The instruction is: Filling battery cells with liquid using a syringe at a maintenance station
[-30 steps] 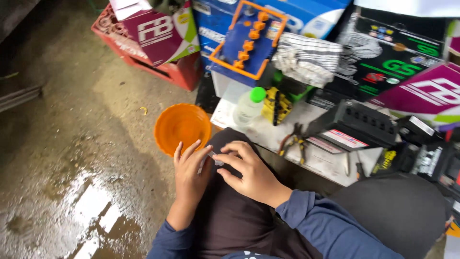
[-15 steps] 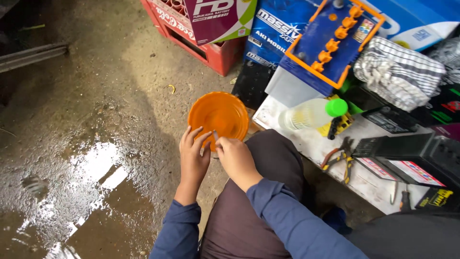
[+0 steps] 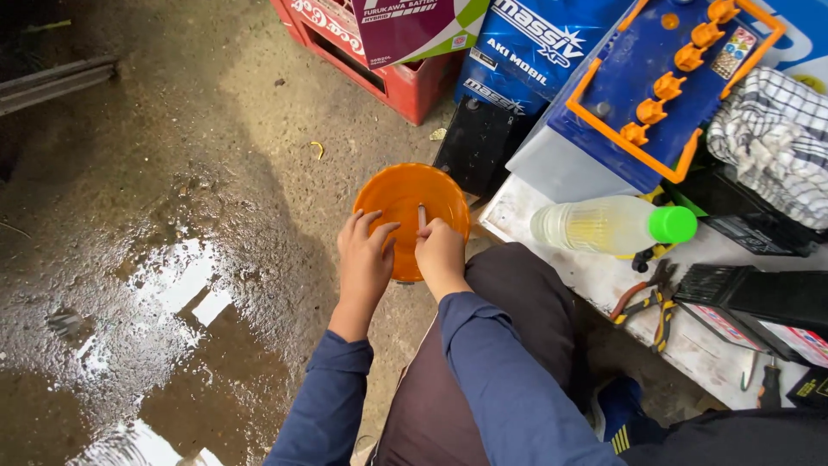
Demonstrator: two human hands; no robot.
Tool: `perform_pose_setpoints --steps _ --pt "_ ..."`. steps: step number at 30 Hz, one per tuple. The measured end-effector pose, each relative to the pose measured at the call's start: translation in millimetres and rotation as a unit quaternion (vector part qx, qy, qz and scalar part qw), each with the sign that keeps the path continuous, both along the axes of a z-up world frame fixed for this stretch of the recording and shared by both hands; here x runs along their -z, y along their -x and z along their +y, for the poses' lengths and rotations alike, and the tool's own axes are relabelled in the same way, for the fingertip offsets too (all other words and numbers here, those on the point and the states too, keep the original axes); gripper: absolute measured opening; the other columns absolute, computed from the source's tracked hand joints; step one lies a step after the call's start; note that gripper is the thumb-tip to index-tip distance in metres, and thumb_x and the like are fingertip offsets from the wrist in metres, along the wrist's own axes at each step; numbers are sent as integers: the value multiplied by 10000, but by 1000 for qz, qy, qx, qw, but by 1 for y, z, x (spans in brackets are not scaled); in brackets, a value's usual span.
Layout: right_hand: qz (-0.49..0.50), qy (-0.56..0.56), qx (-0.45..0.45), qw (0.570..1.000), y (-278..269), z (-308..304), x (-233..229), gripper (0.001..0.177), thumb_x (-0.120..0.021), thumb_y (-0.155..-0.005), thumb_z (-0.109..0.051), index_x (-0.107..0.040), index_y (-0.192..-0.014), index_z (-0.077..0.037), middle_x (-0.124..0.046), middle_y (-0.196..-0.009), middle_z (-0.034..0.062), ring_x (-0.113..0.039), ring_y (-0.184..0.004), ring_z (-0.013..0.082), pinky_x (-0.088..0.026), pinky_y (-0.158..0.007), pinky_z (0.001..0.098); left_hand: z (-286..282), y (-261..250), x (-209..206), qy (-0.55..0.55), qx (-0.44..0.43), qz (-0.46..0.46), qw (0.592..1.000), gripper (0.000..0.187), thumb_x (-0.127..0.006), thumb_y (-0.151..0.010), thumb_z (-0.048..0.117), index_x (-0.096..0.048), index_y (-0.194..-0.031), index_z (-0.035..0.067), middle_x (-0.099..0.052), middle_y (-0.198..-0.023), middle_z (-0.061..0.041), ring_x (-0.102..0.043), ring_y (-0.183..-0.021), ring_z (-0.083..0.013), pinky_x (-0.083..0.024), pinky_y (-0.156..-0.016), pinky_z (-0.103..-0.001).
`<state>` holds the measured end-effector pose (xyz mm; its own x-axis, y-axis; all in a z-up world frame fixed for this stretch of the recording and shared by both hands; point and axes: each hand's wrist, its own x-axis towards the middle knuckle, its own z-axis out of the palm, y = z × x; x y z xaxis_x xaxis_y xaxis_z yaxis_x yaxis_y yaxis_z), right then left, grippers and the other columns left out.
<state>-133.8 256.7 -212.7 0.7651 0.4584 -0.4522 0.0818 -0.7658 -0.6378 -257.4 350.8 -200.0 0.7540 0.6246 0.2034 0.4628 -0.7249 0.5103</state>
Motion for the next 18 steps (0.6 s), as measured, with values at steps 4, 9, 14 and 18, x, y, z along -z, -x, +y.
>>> perform_pose_setpoints --steps 4,9,14,18 --pt "-1 33 14 999 -2 5 -9 93 -656 -941 -134 -686 -1007 -75 -744 -978 231 -754 -973 383 -641 -737 440 4 -10 8 -41 37 42 998 228 -755 -916 203 -745 -1132 277 -620 -1209 11 -533 -1250 -256 -410 -968 -406" --pt "17 47 26 998 -5 9 -9 94 -665 -930 -161 -684 -988 -90 -750 -974 208 -751 -992 372 -641 -765 437 10 -28 24 -97 96 43 990 282 -780 -868 204 -724 -1134 279 -612 -1066 17 -560 -1105 -225 -407 -880 -368" --pt "27 50 24 998 -9 13 -10 123 -656 -926 -171 -669 -1004 -77 -754 -968 206 -746 -1001 384 -642 -785 456 13 -39 31 -103 145 27 984 268 -760 -875 215 -704 -1130 281 -611 -1009 7 -555 -1059 -223 -393 -876 -362" --pt "36 47 32 998 -8 13 -30 175 -630 -959 -200 -587 -1079 -81 -742 -986 207 -743 -1007 386 -639 -802 473 17 -42 37 -105 167 34 980 332 -712 -909 249 -661 -1228 325 -595 -1006 25 -545 -1063 -204 -385 -914 -359"
